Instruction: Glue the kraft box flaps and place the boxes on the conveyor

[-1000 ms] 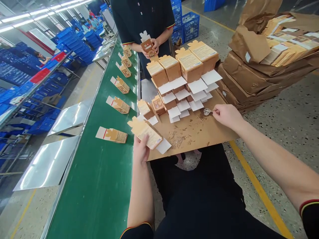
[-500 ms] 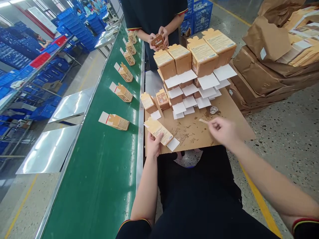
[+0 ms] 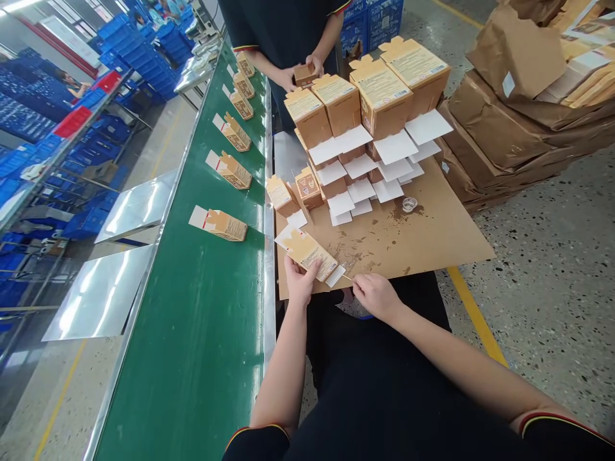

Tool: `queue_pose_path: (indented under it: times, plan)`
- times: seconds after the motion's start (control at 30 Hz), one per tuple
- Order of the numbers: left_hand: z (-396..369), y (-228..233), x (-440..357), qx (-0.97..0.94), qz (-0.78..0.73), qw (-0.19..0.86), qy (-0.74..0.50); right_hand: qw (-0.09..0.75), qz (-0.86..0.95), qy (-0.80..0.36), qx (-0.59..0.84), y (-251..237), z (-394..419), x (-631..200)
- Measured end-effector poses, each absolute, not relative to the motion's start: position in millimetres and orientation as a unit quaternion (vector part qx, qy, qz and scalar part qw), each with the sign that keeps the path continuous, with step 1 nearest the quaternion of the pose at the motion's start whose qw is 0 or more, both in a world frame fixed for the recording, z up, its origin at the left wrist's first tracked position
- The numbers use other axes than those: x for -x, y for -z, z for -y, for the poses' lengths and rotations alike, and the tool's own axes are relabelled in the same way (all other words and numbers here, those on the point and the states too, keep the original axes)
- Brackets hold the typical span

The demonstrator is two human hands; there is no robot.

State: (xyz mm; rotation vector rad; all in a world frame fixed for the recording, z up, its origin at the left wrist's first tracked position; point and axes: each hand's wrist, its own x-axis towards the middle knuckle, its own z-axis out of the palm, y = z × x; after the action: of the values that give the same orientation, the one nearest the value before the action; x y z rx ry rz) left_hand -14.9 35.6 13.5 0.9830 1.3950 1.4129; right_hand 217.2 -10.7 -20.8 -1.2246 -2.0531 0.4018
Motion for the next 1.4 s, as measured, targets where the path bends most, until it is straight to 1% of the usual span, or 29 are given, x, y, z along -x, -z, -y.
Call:
queue_pose_path:
  times: [0.27,0.5,0.63,0.7,0.8,0.9,0.97,1.03,1.1,1.17,1.2,1.27,1.33,1.37,1.4]
  plan:
    - [-7.4,0.1,-4.5,-0.447,-0.604,0.365,-0.55,0.451,0.663,-0.241,0.547,7.1,26.2,-254.9]
    - [2.2,17.1,-18.7,-0.465,-0.645,0.311,-0.521,0.472,0.614,-0.269,0.573,-4.2,52.8,-265.9]
    - [-1.1,18.0,-20.1,-0.461,-0.653,0.329,-0.503,0.476,0.601,-0.286,0.574,-5.8,57.2,-266.6]
    - [-5.2,14.2,-9.7,-0.46,-0.655,0.317,-0.509,0.483,0.595,-0.29,0.573,-5.7,55.6,-267.4]
    - [-9.0,0.4,31.2,-0.434,-0.664,0.245,-0.557,0.498,0.584,-0.287,0.573,-5.5,52.6,-270.0]
    - [-6.6,-21.3,97.6,-0.404,-0.671,0.151,-0.604,0.509,0.571,-0.284,0.578,-5.7,50.7,-272.7]
    - [-3.7,-34.7,144.3,-0.396,-0.677,0.1,-0.613,0.512,0.565,-0.287,0.58,-6.0,49.3,-272.7]
    - [-1.5,-43.1,183.4,-0.383,-0.694,0.077,-0.605,0.51,0.566,-0.294,0.578,-6.4,47.1,-270.9]
    - [0.6,-45.8,210.5,-0.357,-0.722,0.095,-0.585,0.51,0.567,-0.299,0.573,-7.0,44.5,-268.4]
    - [4.6,-45.1,225.2,-0.328,-0.753,0.105,-0.561,0.516,0.568,-0.3,0.567,-7.5,42.4,-267.4]
    - [7.8,-44.4,228.3,-0.311,-0.771,0.079,-0.55,0.519,0.568,-0.297,0.566,-7.6,41.9,-268.0]
    - [14.9,-43.5,226.2,-0.284,-0.799,-0.039,-0.529,0.522,0.565,-0.289,0.569,-7.8,42.0,-271.5]
    - [17.5,-43.2,211.5,-0.293,-0.788,-0.157,-0.518,0.522,0.56,-0.277,0.581,-7.9,42.9,-277.0]
    - [14.6,-42.9,198.8,-0.323,-0.769,-0.18,-0.521,0.52,0.556,-0.272,0.589,-8.0,43.2,-279.7]
    - [7.6,-42.6,182.6,-0.37,-0.746,-0.171,-0.526,0.518,0.553,-0.267,0.595,-8.4,43.1,-282.1]
